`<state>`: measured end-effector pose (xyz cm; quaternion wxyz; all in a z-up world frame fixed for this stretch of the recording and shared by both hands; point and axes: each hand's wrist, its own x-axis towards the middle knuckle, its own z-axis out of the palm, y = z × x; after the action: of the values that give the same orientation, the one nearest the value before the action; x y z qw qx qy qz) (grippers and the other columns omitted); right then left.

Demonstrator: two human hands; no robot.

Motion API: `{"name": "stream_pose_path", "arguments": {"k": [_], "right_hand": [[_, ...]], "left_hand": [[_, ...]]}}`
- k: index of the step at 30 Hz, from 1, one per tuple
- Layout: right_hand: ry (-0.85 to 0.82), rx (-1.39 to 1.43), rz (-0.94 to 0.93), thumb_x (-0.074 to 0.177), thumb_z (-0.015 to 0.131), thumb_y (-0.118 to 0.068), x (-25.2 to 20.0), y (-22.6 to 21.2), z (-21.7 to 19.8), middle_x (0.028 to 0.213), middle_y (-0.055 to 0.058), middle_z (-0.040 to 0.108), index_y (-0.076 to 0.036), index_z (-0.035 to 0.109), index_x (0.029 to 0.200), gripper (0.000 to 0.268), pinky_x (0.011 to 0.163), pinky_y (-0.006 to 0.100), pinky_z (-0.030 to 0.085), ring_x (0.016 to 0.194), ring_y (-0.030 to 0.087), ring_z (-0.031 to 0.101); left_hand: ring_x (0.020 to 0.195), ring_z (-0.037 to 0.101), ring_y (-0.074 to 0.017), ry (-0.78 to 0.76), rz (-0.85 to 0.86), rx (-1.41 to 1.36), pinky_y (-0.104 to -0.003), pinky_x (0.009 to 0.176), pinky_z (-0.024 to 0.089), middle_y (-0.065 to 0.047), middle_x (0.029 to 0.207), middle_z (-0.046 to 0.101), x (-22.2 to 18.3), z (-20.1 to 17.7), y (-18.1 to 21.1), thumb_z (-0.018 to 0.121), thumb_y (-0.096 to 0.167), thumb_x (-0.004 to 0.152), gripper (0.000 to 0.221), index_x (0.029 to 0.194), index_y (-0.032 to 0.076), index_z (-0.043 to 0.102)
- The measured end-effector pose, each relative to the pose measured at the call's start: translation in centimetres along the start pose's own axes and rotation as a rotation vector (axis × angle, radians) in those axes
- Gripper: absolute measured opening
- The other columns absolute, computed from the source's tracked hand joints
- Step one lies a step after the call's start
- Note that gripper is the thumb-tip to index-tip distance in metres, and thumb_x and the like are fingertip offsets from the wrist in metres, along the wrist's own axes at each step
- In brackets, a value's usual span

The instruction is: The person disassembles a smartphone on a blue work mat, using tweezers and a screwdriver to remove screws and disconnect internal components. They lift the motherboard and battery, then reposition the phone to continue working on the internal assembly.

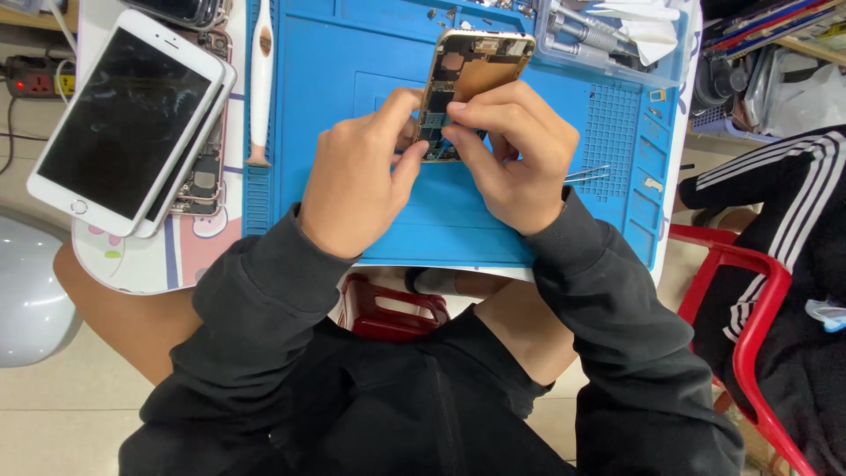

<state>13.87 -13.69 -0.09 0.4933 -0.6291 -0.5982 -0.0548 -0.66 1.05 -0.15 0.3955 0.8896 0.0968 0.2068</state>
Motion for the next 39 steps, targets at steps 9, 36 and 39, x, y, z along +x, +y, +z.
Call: {"name": "stream_pose_path", "arguments": {"k": [9, 36, 39], "right_hand": [[0.047, -0.041, 0.009, 0.105, 0.083, -0.001, 0.1, -0.2, -0.1, 0.105, 0.009, 0.076, -0.009, 0.068, 0.123, 0.025, 0.063, 0.034, 0.044, 0.064, 0.017, 0.045], [-0.034, -0.067, -0.017, 0.108, 0.067, 0.002, 0.1, -1.1, -0.6, 0.110, 0.013, 0.079, -0.005, 0.074, 0.120, 0.016, 0.079, 0.038, 0.049, 0.085, 0.024, 0.075], [-0.010, -0.106, -0.050, 0.106, 0.078, 0.000, -0.1, -0.5, -0.6, 0.106, 0.011, 0.077, -0.009, 0.072, 0.117, 0.016, 0.085, 0.040, 0.046, 0.088, 0.024, 0.071]], "left_hand": [[0.077, 0.073, -0.0305, -0.019, -0.006, -0.031, -0.043, 0.069, 0.067, -0.009, 0.091, 0.072, 0.0, -0.3, 0.2, 0.067, 0.005, 0.105, 0.032, 0.133, 0.007, 0.054], [0.075, 0.073, -0.0306, -0.008, -0.028, -0.003, -0.047, 0.055, 0.050, -0.004, 0.092, 0.076, -0.4, 0.1, -0.2, 0.069, 0.009, 0.104, 0.031, 0.132, 0.012, 0.055], [0.069, 0.067, -0.0269, -0.002, -0.002, -0.002, -0.044, 0.056, 0.046, 0.001, 0.085, 0.067, -0.4, 0.0, -0.3, 0.069, 0.005, 0.104, 0.037, 0.137, 0.014, 0.053]]}}
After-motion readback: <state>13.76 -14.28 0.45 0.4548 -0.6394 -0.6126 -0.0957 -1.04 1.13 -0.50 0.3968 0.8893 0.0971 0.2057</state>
